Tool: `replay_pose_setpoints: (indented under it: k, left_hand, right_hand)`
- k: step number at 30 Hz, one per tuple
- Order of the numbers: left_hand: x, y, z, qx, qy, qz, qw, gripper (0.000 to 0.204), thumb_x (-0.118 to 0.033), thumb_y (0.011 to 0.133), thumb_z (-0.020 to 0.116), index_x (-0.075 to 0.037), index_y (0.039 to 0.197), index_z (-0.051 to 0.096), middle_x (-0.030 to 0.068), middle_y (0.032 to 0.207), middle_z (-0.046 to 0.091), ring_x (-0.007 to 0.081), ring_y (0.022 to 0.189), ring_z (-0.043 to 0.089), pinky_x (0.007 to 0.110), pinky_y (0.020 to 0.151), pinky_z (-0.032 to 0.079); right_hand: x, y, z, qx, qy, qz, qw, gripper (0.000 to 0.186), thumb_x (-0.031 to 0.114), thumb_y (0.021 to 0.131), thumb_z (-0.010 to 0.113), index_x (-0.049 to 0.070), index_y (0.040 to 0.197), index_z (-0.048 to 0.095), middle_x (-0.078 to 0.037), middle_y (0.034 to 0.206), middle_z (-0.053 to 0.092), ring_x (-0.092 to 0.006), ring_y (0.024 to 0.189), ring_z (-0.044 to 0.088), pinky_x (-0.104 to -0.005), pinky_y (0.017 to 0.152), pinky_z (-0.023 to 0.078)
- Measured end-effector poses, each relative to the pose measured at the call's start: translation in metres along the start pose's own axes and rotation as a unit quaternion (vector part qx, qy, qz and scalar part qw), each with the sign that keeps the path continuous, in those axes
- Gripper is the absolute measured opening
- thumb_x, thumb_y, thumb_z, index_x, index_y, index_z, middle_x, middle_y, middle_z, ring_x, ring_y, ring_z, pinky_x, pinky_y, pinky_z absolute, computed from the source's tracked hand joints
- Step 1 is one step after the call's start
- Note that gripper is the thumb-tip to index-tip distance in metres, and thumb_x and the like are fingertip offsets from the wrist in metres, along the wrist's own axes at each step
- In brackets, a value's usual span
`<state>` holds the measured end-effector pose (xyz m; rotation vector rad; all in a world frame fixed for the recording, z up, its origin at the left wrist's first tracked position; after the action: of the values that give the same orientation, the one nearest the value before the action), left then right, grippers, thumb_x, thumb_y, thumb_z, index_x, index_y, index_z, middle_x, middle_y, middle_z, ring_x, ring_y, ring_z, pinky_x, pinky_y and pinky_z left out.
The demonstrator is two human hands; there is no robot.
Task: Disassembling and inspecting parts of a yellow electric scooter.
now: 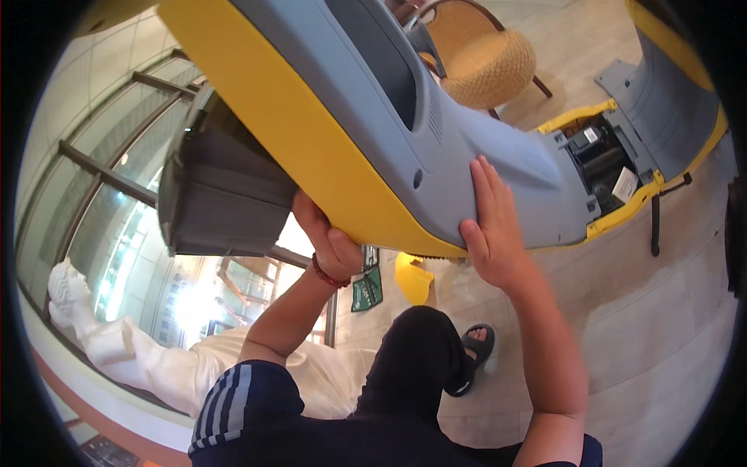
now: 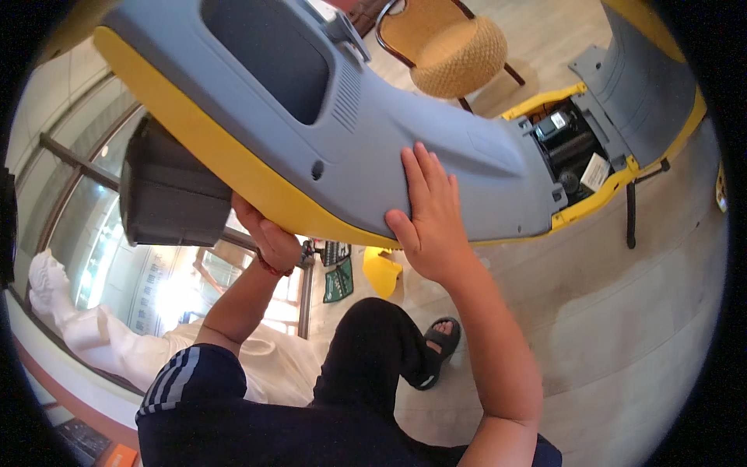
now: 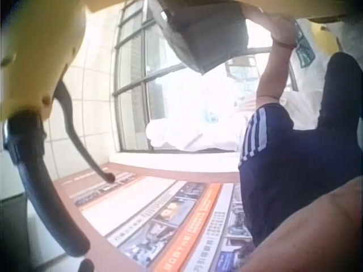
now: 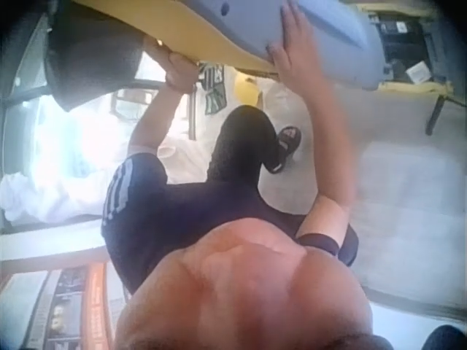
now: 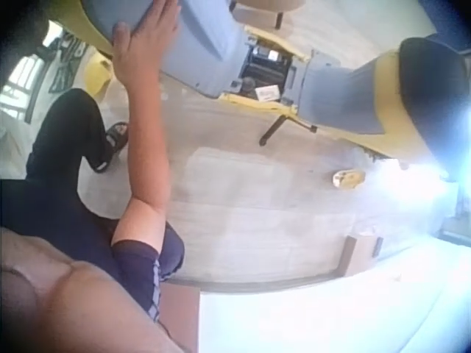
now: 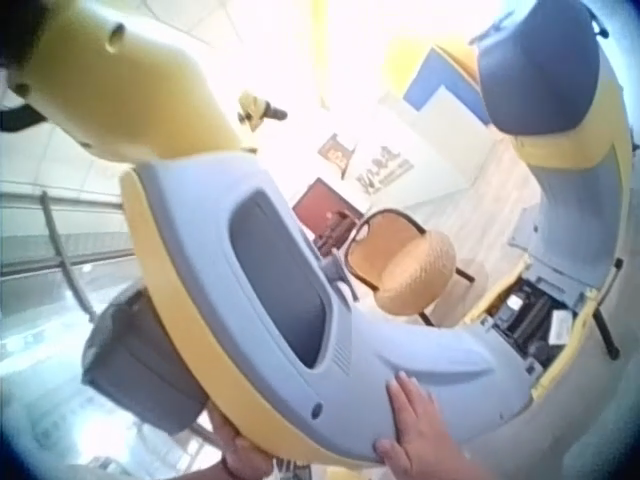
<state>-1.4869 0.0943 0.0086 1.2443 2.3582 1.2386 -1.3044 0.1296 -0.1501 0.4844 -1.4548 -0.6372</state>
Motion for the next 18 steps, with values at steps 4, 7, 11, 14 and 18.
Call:
replay_pose_setpoints:
  k: [4, 7, 11, 14, 18]
  left_hand:
    - [-0.007, 0.000, -0.004, 0.039, 0.032, -0.001, 0.999, 0.061, -0.036, 0.096, 0.032, 0.009, 0.135, 0.021, 0.0195, 0.133, 0.032, 0.0253, 0.119, 0.039, 0.040, 0.100, 0.031]
    - [-0.016, 0.002, -0.006, 0.071, 0.056, -0.066, 0.994, 0.057, -0.029, 0.094, 0.036, 0.012, 0.133, 0.026, 0.0272, 0.134, 0.033, 0.0382, 0.123, 0.033, 0.047, 0.104, 0.023]
    - [-0.031, 0.016, -0.009, 0.147, 0.134, -0.050, 0.979, 0.049, -0.016, 0.093, 0.034, 0.011, 0.132, 0.022, 0.0218, 0.135, 0.024, 0.0285, 0.119, 0.038, 0.042, 0.100, 0.033]
    - [-0.030, 0.021, -0.008, 0.140, 0.144, -0.025, 0.979, 0.046, -0.017, 0.093, 0.037, 0.011, 0.128, 0.026, 0.0238, 0.130, 0.029, 0.0317, 0.118, 0.040, 0.043, 0.101, 0.032]
    - [-0.030, 0.018, -0.017, 0.124, 0.143, -0.044, 0.981, 0.052, -0.027, 0.094, 0.044, 0.011, 0.126, 0.030, 0.0295, 0.126, 0.037, 0.0428, 0.116, 0.038, 0.050, 0.098, 0.031]
  right_hand:
    - [0.001, -0.001, 0.002, -0.009, -0.002, -0.012, 1.000, 0.072, 0.049, 0.090, 0.042, 0.005, 0.145, 0.023, -0.021, 0.148, 0.022, -0.0408, 0.136, 0.022, -0.0556, 0.109, 0.012]
    - [0.003, -0.002, 0.000, -0.004, -0.004, -0.004, 1.000, 0.071, 0.049, 0.091, 0.041, 0.004, 0.144, 0.024, -0.021, 0.148, 0.024, -0.0417, 0.135, 0.023, -0.0562, 0.108, 0.013]
    - [0.010, -0.001, -0.005, -0.024, -0.009, 0.006, 1.000, 0.063, 0.038, 0.091, 0.046, 0.001, 0.140, 0.031, -0.024, 0.142, 0.031, -0.0419, 0.129, 0.031, -0.0506, 0.106, 0.022]
    - [0.033, 0.009, -0.013, -0.074, 0.029, 0.026, 0.996, 0.055, 0.028, 0.089, 0.052, -0.003, 0.133, 0.040, -0.025, 0.133, 0.040, -0.0412, 0.120, 0.041, -0.0452, 0.102, 0.031]
    - [0.131, 0.055, -0.043, -0.146, 0.048, -0.070, 0.986, 0.051, 0.026, 0.086, 0.058, -0.007, 0.124, 0.047, -0.024, 0.118, 0.050, -0.0385, 0.110, 0.048, -0.0417, 0.097, 0.037]
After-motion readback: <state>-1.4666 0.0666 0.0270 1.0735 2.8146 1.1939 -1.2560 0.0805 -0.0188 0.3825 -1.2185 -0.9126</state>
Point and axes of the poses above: each hand's wrist, its own y-axis towards the middle knuckle, its own z-axis out of the palm, x = y × z, the point moved 4 cm from there along y, towards the middle knuckle
